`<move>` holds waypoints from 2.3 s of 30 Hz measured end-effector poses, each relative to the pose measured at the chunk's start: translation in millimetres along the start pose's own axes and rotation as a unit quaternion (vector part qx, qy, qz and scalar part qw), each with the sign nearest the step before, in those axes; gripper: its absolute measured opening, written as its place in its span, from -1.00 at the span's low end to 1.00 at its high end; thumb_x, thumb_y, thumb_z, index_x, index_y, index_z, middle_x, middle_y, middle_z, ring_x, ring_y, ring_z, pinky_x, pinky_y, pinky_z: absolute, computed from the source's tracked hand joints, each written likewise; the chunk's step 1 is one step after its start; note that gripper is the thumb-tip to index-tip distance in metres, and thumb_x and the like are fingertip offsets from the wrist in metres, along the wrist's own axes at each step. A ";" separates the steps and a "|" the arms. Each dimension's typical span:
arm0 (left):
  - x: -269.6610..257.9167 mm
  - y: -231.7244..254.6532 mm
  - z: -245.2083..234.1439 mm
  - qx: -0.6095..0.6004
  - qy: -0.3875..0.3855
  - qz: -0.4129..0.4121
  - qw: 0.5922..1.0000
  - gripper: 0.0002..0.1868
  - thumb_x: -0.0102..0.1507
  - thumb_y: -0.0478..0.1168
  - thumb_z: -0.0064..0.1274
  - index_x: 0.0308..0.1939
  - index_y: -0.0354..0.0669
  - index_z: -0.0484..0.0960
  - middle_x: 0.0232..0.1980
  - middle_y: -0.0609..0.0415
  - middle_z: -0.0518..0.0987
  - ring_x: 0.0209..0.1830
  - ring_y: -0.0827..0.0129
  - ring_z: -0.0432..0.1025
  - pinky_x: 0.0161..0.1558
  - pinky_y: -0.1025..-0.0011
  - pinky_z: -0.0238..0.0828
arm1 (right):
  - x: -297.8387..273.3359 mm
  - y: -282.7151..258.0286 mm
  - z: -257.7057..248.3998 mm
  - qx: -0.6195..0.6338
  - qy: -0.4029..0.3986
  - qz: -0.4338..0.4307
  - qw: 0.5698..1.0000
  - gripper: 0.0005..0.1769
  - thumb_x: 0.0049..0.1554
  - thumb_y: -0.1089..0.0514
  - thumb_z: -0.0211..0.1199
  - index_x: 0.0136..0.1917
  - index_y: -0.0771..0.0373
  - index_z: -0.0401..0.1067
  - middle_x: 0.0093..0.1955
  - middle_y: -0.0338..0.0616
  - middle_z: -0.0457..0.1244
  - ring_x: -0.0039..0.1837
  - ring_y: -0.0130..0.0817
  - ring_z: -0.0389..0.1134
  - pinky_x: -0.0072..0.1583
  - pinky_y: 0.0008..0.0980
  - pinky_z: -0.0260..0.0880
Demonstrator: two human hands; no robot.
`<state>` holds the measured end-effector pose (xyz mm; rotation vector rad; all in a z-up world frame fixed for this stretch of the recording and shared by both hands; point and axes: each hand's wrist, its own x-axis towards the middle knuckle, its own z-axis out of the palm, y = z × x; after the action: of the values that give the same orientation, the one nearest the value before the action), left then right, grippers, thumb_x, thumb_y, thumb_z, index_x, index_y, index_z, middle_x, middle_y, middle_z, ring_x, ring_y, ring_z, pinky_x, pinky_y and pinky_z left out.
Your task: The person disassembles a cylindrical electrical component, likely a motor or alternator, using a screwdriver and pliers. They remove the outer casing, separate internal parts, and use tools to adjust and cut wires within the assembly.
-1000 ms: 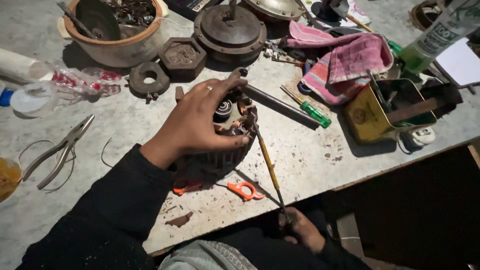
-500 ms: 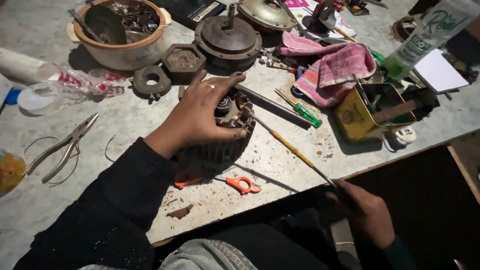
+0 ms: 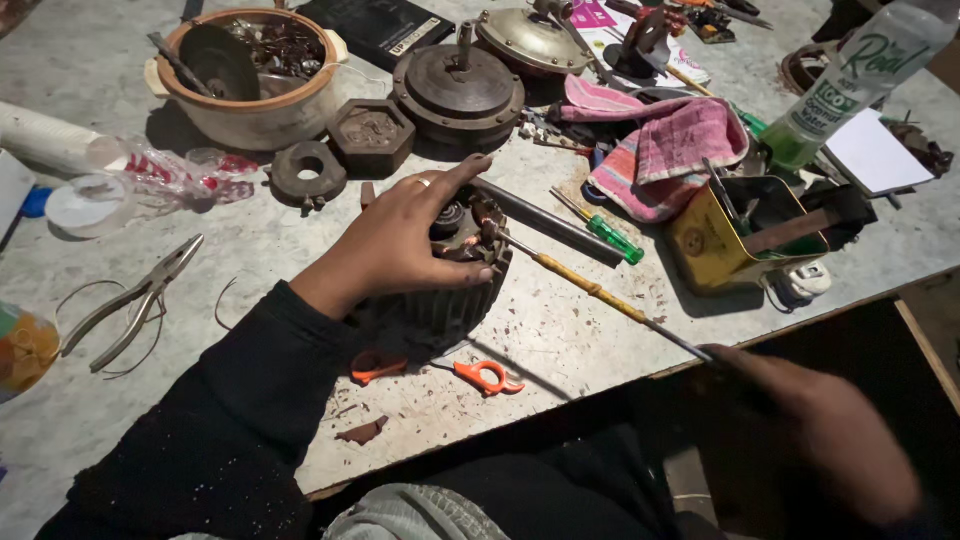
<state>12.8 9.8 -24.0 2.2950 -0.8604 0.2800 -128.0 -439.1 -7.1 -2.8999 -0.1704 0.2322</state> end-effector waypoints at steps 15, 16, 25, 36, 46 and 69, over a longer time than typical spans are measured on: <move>3.2 4.7 -5.4 -0.010 0.006 0.012 1.000 0.20 -0.04 0.23 0.39 0.59 0.06 0.16 0.37 -0.22 0.47 0.35 -0.07 0.36 0.33 0.07 0.23 | 21.3 -20.1 -22.0 -0.023 -0.042 -0.008 0.999 -0.23 -0.01 0.07 0.41 0.47 -0.21 0.36 0.01 -0.13 0.46 -0.01 -0.20 0.54 0.05 -0.28 0.52; 3.2 5.8 -5.7 -0.021 0.004 0.004 1.000 0.20 -0.05 0.23 0.38 0.59 0.08 0.16 0.37 -0.20 0.48 0.35 -0.05 0.37 0.33 0.08 0.24 | 28.1 -20.3 -9.7 -0.006 -0.010 -0.044 0.999 -0.25 -0.02 0.09 0.39 0.45 -0.17 0.37 -0.03 -0.08 0.46 -0.05 -0.15 0.53 0.00 -0.25 0.51; 2.2 16.8 -5.5 -0.003 0.011 -0.067 0.998 0.22 -0.13 0.26 0.38 0.57 0.20 0.17 0.32 -0.11 0.53 0.34 0.00 0.42 0.36 -0.05 0.16 | 44.8 -27.7 165.5 0.405 -0.001 -0.109 0.908 -0.62 0.10 0.16 0.41 0.16 0.29 0.48 -0.04 -0.13 0.46 0.02 -0.35 0.43 0.09 -0.37 0.45; 0.9 13.6 3.2 0.008 0.050 -0.061 0.997 0.16 -0.03 0.29 0.32 0.55 0.05 0.16 0.22 -0.20 0.53 0.27 -0.11 0.40 0.31 0.04 0.27 | 20.4 -73.1 231.1 0.631 -0.035 0.002 0.775 -0.60 0.05 0.29 0.43 0.16 0.32 0.46 -0.05 -0.21 0.39 0.01 -0.51 0.38 0.06 -0.45 0.45; 3.3 8.2 18.4 0.088 0.147 -0.022 0.985 0.12 0.12 0.26 0.36 0.52 -0.28 0.16 0.28 -0.36 0.50 0.34 -0.31 0.28 0.41 -0.08 0.07 | 14.4 -132.6 178.6 0.740 -0.101 0.075 0.661 -0.73 0.16 0.24 0.26 0.12 0.28 0.33 -0.32 -0.20 0.23 -0.56 -0.50 0.04 -0.49 -0.43 0.02; 10.1 11.4 -3.3 0.042 0.036 -0.135 0.989 -0.02 0.09 0.31 0.22 0.44 -0.18 0.40 0.21 -0.29 0.57 0.25 -0.07 0.45 0.24 0.11 0.36 | -34.2 -87.4 89.8 0.620 -0.193 0.127 0.750 -0.68 0.14 0.13 0.24 0.16 0.19 0.33 -0.41 -0.25 0.10 -0.50 -0.51 0.08 -0.47 -0.46 0.06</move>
<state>13.3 0.4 -11.6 2.4302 -0.5016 0.2812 -185.3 -339.8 -68.1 -1.4898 0.2464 0.6752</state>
